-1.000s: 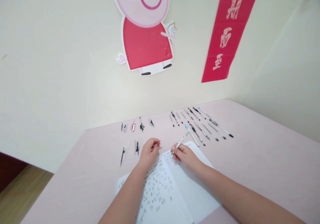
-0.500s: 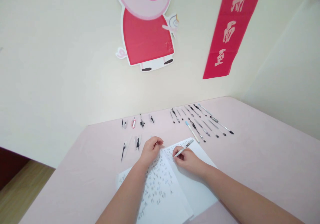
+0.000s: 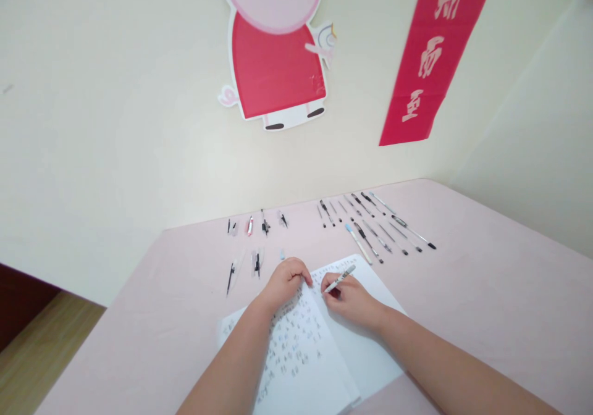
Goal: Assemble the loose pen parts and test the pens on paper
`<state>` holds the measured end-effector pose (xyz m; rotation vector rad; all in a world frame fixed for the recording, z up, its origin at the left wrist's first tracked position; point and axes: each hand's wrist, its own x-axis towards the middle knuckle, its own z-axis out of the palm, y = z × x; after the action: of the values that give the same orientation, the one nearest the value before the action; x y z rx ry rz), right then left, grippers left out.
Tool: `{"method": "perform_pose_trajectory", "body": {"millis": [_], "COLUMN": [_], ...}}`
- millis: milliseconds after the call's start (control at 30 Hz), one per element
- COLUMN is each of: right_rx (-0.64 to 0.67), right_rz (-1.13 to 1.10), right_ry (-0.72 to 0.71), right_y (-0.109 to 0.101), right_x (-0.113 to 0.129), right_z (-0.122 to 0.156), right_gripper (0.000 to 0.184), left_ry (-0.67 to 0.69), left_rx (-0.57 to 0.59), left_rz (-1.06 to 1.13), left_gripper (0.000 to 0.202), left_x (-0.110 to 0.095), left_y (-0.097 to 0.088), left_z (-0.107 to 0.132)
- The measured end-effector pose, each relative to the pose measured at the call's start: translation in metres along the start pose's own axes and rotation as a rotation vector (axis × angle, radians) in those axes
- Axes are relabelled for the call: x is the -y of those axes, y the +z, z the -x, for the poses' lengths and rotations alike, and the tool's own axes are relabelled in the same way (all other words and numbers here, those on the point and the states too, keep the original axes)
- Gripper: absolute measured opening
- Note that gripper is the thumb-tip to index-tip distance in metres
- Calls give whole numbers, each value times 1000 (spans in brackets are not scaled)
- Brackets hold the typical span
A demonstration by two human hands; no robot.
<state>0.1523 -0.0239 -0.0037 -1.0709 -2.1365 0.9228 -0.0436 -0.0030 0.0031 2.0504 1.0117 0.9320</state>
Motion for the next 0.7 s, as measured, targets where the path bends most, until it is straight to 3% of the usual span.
{"method": "perform_pose_trajectory", "body": {"millis": [700], "right_rx": [7], "right_rz": [61], "right_ry": [-31], "right_y": [0], "right_x": [0], "right_z": [-1], "right_gripper": [16], "left_ry": [-63], "left_rx": [18], "left_rz": [-66], "left_gripper": [38], "left_x": [2], "left_y": [2], "left_z": [1]}}
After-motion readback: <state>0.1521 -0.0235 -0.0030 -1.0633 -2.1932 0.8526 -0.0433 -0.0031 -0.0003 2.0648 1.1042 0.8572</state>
